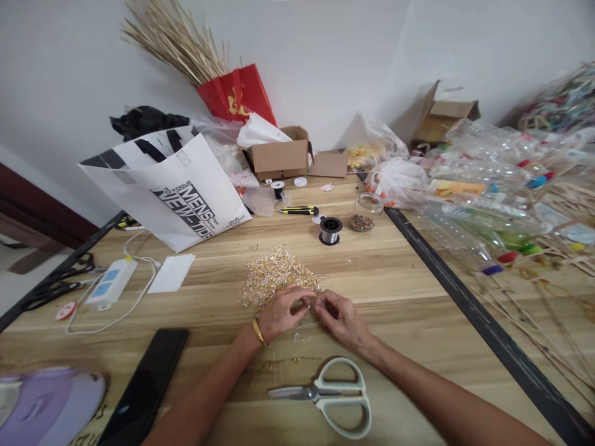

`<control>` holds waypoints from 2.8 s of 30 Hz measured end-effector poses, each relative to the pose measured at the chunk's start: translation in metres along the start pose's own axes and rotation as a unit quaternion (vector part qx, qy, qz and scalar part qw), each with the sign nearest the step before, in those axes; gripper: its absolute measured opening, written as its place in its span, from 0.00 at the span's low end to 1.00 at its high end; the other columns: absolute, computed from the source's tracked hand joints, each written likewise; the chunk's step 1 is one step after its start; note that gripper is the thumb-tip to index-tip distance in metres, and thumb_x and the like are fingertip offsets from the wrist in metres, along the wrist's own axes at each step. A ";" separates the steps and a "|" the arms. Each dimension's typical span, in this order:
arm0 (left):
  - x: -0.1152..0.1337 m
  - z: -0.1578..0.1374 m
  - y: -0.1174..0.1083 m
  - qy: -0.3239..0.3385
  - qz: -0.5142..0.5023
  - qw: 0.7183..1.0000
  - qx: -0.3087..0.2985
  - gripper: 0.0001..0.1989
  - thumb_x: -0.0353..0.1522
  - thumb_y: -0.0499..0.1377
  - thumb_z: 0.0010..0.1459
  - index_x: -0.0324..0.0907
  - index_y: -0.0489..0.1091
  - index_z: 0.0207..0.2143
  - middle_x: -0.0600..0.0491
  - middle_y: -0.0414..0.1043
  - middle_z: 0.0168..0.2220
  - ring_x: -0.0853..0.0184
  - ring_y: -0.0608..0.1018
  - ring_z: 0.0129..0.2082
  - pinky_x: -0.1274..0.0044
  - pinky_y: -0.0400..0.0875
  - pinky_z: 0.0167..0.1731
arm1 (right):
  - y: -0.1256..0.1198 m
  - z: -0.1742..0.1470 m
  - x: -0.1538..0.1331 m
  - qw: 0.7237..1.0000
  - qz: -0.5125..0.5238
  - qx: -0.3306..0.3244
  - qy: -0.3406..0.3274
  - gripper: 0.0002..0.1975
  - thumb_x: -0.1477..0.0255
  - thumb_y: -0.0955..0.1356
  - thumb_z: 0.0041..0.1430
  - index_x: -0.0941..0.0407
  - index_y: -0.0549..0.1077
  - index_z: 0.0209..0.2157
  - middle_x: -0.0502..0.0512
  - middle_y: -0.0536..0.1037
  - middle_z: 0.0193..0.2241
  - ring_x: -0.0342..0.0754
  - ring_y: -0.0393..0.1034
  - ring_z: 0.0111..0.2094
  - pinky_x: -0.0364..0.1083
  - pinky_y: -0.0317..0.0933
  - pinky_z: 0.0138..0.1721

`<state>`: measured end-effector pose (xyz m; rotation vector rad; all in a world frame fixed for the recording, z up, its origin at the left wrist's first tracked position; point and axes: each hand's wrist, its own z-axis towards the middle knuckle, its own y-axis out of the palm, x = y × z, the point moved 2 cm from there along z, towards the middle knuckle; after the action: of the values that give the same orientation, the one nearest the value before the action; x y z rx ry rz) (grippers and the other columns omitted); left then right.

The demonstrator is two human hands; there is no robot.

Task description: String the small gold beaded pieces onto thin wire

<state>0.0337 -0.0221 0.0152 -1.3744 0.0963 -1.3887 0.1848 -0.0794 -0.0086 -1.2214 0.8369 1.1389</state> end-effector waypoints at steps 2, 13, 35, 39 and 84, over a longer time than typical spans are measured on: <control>0.000 0.000 0.000 0.003 0.000 1.000 0.003 0.13 0.22 0.57 0.51 0.40 0.70 0.40 0.51 0.74 0.34 0.66 0.74 0.37 0.75 0.68 0.41 | 0.000 0.000 -0.001 1.000 -0.002 0.000 0.000 0.08 0.70 0.63 0.59 0.58 0.65 0.27 0.47 0.63 0.20 0.41 0.56 0.21 0.40 0.51 0.23; -0.003 -0.001 0.000 0.003 0.000 1.000 0.002 0.14 0.22 0.56 0.51 0.41 0.70 0.41 0.51 0.74 0.33 0.66 0.74 0.36 0.75 0.68 0.40 | 0.000 0.000 -0.001 1.000 -0.001 0.002 -0.003 0.07 0.71 0.62 0.58 0.58 0.65 0.27 0.47 0.63 0.20 0.41 0.55 0.22 0.40 0.51 0.23; 0.000 -0.001 0.001 -0.003 -0.004 1.000 -0.005 0.15 0.23 0.56 0.51 0.41 0.70 0.42 0.52 0.74 0.33 0.67 0.74 0.36 0.75 0.69 0.41 | 0.001 0.000 0.001 0.999 -0.034 -0.001 -0.019 0.07 0.71 0.63 0.57 0.58 0.67 0.27 0.48 0.66 0.21 0.42 0.59 0.23 0.40 0.53 0.25; -0.001 -0.002 0.002 -0.008 -0.019 1.000 0.013 0.15 0.23 0.57 0.51 0.41 0.70 0.42 0.52 0.74 0.32 0.68 0.75 0.34 0.76 0.69 0.41 | 0.001 0.000 0.001 0.999 -0.037 0.001 -0.019 0.07 0.71 0.63 0.58 0.58 0.67 0.28 0.48 0.65 0.21 0.42 0.58 0.23 0.40 0.52 0.24; -0.009 0.001 0.000 -0.103 -0.148 0.983 0.026 0.02 0.26 0.60 0.49 0.37 0.73 0.26 0.51 0.76 0.28 0.69 0.76 0.29 0.78 0.69 0.32 | 0.002 -0.001 0.001 1.000 -0.025 -0.005 0.000 0.06 0.72 0.64 0.57 0.58 0.67 0.27 0.47 0.64 0.20 0.40 0.56 0.21 0.39 0.50 0.22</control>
<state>0.0318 -0.0149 0.0103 -1.5240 -0.2910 -1.4686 0.1832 -0.0802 -0.0107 -1.2434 0.7979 1.1043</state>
